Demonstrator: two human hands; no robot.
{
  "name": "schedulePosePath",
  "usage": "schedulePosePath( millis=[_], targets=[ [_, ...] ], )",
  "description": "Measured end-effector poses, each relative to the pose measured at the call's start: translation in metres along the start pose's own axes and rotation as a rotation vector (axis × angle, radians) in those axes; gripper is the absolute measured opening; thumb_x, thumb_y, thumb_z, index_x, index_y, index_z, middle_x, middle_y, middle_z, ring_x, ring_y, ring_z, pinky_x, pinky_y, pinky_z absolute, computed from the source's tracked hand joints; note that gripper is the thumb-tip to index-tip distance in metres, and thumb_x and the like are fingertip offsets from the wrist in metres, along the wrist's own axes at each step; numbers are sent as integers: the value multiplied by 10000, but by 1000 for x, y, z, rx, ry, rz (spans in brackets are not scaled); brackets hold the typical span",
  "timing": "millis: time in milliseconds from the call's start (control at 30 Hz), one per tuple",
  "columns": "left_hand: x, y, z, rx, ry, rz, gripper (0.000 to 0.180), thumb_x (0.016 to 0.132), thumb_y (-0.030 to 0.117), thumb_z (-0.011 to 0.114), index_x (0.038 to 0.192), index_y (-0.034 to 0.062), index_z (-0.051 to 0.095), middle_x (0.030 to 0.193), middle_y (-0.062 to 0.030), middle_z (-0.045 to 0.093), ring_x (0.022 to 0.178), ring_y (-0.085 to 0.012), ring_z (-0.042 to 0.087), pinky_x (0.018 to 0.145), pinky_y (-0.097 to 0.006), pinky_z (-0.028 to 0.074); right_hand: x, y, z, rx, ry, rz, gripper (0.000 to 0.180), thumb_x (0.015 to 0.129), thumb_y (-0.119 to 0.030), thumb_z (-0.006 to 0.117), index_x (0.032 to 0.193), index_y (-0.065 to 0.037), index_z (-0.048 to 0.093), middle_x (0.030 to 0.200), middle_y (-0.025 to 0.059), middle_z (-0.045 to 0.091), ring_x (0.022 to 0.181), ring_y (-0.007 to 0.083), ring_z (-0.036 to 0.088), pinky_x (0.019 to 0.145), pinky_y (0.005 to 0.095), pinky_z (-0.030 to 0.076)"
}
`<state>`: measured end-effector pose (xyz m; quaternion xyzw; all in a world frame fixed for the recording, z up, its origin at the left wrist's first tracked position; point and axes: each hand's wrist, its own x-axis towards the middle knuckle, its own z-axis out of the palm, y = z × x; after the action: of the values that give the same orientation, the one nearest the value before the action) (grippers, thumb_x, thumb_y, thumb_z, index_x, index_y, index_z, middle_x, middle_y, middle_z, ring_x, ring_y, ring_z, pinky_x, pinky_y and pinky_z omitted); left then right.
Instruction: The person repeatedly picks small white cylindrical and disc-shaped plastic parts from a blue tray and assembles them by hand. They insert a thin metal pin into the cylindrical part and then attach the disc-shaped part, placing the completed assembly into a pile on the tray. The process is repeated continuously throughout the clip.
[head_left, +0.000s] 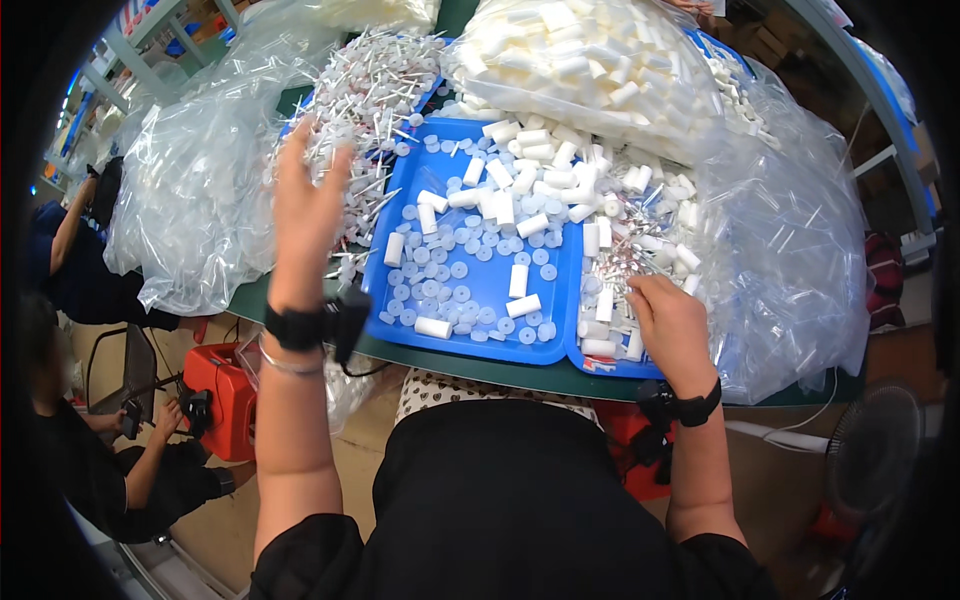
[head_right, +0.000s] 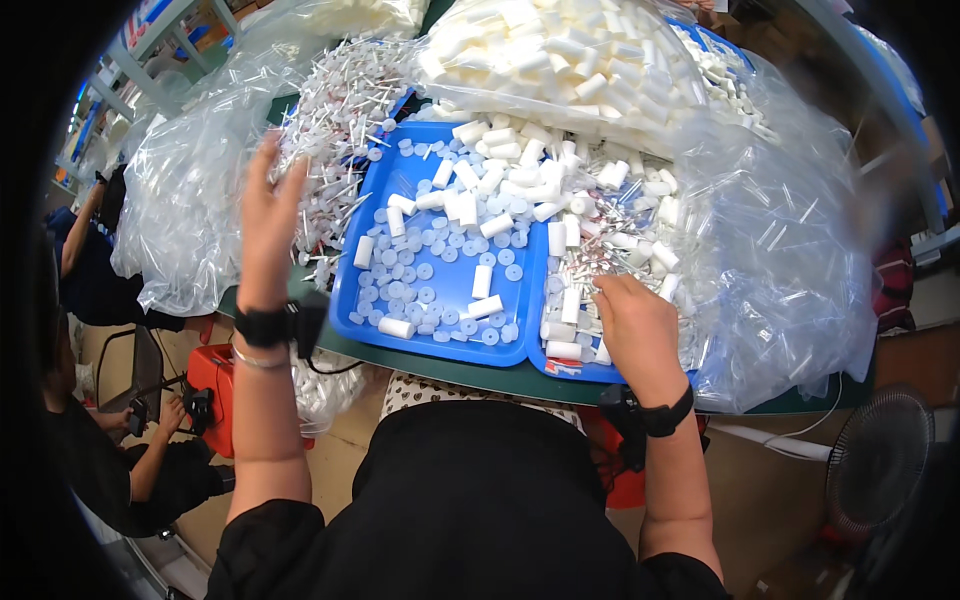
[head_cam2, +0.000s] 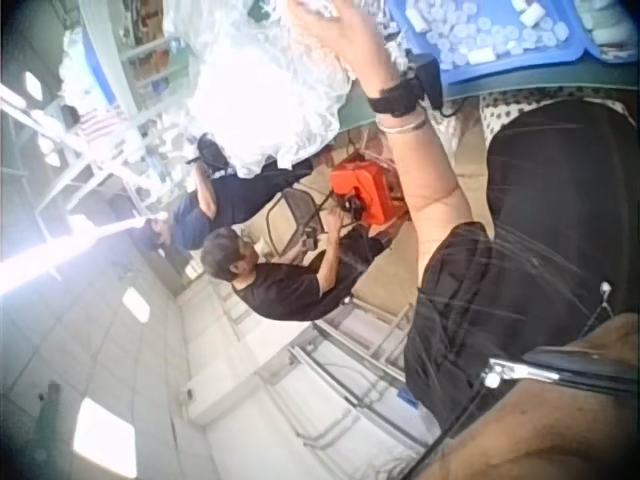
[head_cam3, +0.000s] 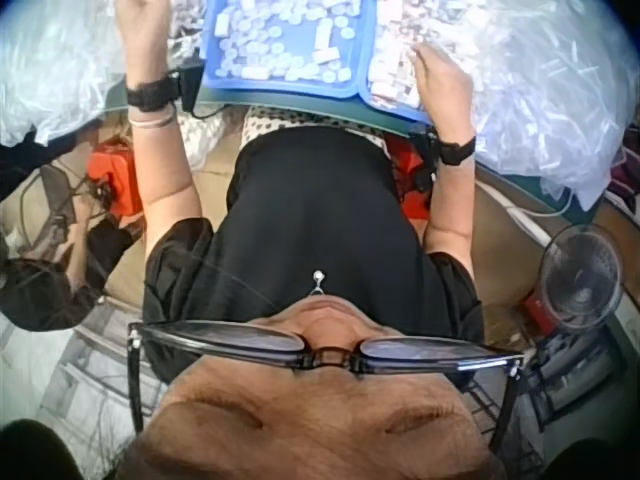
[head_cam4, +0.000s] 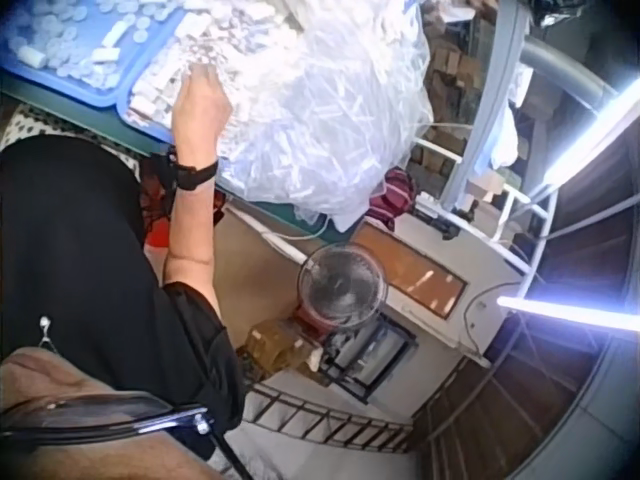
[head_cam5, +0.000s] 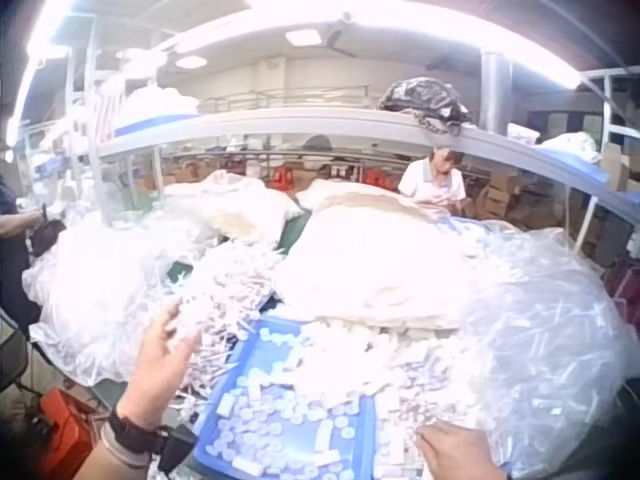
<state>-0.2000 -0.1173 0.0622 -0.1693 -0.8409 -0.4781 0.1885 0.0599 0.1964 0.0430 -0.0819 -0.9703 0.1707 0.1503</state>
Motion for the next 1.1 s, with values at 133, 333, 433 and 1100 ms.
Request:
schedulePosePath(
  millis=[133,333,433,1100],
  targets=[
    [-82,44,45,-197,-631,39,264,895,96,641,1157,66,641,1092,-81,670,921,-167,620,834,-297,491,17,1,7,-94,5,-71,154,823,-40,587,971,-42,628,908,101,617,818,311,631,670,412,507],
    [-107,45,67,166,-693,377,308,769,6,664,1075,7,631,1117,-136,614,1025,-337,552,892,-392,467,31,13,23,-360,-76,-171,106,755,-6,549,851,-40,581,868,96,574,842,274,595,692,396,472],
    [-111,38,67,281,-688,415,329,737,-5,675,1063,8,631,1117,-131,595,1016,-332,547,883,-396,466,26,16,20,-405,-115,-208,83,752,-17,557,828,-45,572,842,99,565,822,268,586,704,380,456],
    [-109,30,66,178,-741,260,206,733,-31,633,930,12,591,925,-157,570,920,-349,519,810,-425,455,14,19,-10,56,31,-115,130,743,-49,691,850,-48,616,795,83,601,719,269,578,641,377,447]
  ],
)
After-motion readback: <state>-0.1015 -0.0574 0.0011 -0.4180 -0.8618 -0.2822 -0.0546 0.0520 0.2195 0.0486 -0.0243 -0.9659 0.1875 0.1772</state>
